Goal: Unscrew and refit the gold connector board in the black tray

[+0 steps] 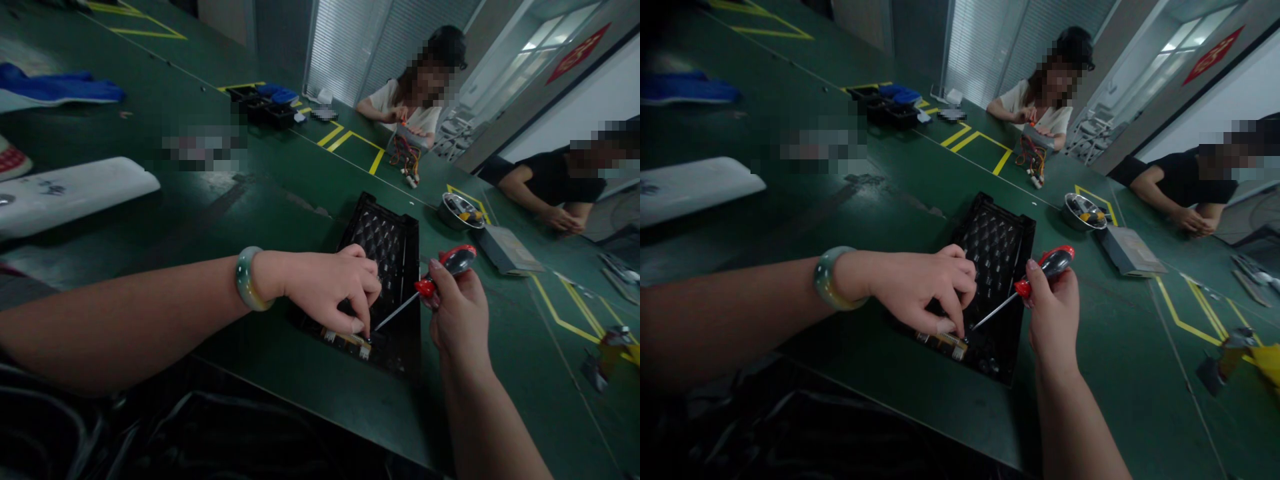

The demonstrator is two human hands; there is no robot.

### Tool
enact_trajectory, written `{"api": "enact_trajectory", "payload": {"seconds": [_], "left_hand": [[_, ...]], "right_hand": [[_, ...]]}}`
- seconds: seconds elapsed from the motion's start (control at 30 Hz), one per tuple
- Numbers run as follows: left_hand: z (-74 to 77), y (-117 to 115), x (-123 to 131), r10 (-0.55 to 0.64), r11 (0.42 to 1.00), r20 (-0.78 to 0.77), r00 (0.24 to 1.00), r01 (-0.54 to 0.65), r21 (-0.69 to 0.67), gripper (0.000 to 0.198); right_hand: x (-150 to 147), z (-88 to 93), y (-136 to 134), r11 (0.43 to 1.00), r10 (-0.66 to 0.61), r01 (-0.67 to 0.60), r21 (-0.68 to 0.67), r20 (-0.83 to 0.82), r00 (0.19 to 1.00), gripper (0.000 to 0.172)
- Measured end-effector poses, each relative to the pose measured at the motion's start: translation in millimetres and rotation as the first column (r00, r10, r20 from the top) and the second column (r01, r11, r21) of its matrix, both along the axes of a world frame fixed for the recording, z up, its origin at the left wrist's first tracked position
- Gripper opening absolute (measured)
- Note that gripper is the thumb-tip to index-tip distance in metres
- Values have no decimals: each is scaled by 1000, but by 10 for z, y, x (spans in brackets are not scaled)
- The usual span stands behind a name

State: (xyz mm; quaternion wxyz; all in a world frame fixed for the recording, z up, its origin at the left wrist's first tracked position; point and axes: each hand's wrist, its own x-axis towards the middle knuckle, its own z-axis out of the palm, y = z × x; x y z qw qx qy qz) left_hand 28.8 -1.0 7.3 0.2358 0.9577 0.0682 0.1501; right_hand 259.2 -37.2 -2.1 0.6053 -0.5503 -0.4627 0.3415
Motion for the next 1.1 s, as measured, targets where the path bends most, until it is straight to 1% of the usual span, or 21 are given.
{"api": "enact_trajectory", "payload": {"seconds": [0.13, 0.27, 0.37, 0.47, 0.53, 0.77, 0.87, 0.93, 1.03, 1.1], "left_hand": [[-11, -15, 14, -13, 1000, 8, 1000, 13, 20, 19], [-4, -23, 16, -9, 1000, 63, 998, 8, 14, 18], [0, -23, 14, -5, 1000, 66, 998, 3, 26, 17], [3, -21, 12, -12, 999, 45, 999, 11, 30, 17], [5, -20, 12, -13, 1000, 61, 998, 11, 26, 16], [0, -16, 20, -8, 999, 99, 995, 4, 38, 18], [-8, -17, 19, -20, 998, 114, 993, 13, 65, 17], [-11, -18, 17, -18, 997, 97, 995, 10, 83, 17], [-8, -20, 15, -7, 997, 51, 999, 3, 81, 17], [-2, -21, 15, -5, 998, 24, 1000, 3, 68, 17]], "right_hand": [[1, 23, -40, 999, -25, 24, 28, 26, 999, 35], [-8, 65, -101, 995, -78, 72, 74, 79, 994, 42], [-43, 112, -163, 990, -77, 63, 128, 108, 991, 43], [-89, 153, -212, 981, -62, 42, 191, 97, 993, 43], [-113, 172, -231, 972, -66, 41, 231, 98, 993, 42], [-157, 220, -264, 951, -76, 24, 307, 158, 985, 42], [-192, 261, -292, 941, -53, -5, 337, 163, 985, 42], [-222, 291, -323, 933, -19, -44, 356, 173, 985, 44], [-248, 315, -388, 908, 8, -100, 406, 222, 975, 51], [-239, 308, -434, 892, 33, -142, 430, 251, 967, 59]]}}
